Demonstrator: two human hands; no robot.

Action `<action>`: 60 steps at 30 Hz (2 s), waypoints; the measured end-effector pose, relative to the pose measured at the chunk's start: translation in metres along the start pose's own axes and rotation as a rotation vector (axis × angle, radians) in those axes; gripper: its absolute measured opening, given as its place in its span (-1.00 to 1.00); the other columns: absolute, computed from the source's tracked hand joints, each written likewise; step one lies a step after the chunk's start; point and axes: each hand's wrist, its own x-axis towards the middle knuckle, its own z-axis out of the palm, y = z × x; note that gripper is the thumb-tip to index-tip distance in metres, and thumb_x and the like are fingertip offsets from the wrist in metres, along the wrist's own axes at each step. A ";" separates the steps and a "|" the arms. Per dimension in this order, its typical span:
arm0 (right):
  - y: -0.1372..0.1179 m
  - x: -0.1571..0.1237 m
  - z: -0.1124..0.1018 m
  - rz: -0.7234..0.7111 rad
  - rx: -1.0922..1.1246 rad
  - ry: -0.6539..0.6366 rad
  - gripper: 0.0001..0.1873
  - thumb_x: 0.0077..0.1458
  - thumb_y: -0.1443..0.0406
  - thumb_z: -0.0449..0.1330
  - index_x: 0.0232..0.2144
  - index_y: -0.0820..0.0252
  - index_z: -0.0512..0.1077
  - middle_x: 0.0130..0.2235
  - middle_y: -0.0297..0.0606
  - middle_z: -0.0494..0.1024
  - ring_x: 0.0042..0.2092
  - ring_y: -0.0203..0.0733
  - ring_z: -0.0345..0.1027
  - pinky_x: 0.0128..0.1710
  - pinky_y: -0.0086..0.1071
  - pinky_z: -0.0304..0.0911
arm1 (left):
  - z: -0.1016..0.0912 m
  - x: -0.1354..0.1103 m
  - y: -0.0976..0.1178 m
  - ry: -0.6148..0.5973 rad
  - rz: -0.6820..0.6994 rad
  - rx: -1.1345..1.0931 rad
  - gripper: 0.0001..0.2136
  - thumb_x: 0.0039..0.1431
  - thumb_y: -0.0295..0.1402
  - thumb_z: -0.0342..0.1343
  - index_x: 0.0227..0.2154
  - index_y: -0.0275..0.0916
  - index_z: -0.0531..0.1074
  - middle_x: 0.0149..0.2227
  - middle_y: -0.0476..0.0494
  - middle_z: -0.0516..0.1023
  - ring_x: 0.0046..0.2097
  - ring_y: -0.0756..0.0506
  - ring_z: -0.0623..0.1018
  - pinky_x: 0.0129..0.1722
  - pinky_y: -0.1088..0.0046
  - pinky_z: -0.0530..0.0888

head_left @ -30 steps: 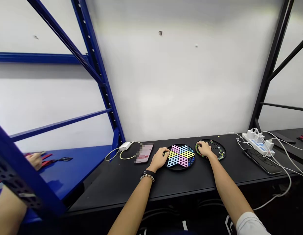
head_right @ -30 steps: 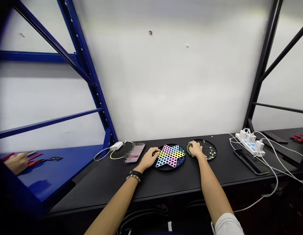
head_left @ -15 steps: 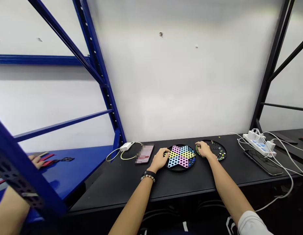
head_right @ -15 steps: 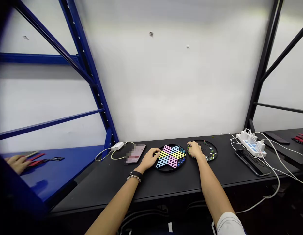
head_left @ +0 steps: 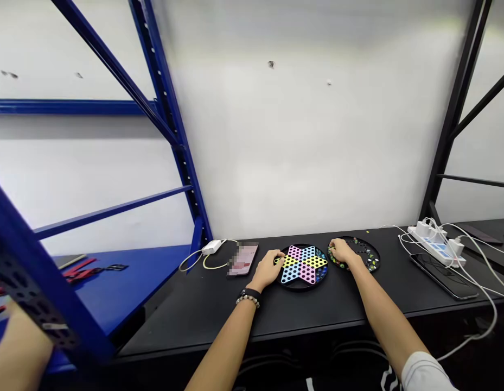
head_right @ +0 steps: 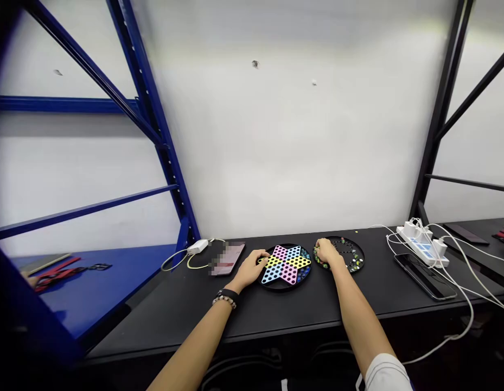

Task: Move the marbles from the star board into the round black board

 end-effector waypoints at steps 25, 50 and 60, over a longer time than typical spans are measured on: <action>0.007 -0.028 -0.054 0.142 1.751 0.085 -0.83 0.16 0.15 0.10 -0.33 0.11 0.31 -0.51 -0.41 0.30 -0.59 -0.39 0.09 -0.70 -0.59 -0.02 | -0.001 -0.001 0.000 -0.014 -0.012 0.000 -0.74 0.18 -0.23 -0.02 -0.13 -0.10 0.48 0.07 -0.10 0.48 0.09 -0.17 0.48 0.18 0.23 0.35; 0.003 -0.042 -0.036 0.155 0.101 0.182 -0.66 0.02 0.03 0.22 -0.58 0.13 0.40 -0.44 -0.25 0.54 -0.34 -0.16 0.41 -0.37 -0.39 0.15 | -0.002 -0.001 -0.001 -0.007 -0.012 -0.010 -0.75 0.18 -0.22 -0.02 -0.15 -0.08 0.46 0.08 -0.09 0.48 0.11 -0.18 0.47 0.19 0.22 0.35; 0.000 -0.051 -0.041 -0.102 0.429 -0.182 -0.78 -0.19 0.18 0.36 -0.60 0.25 0.54 -0.56 -0.25 0.55 -0.46 -0.22 0.40 -0.44 -0.43 0.23 | 0.000 0.001 -0.005 0.015 0.003 -0.002 -0.76 0.18 -0.19 -0.01 -0.17 -0.06 0.47 0.07 -0.05 0.49 0.10 -0.16 0.48 0.16 0.27 0.37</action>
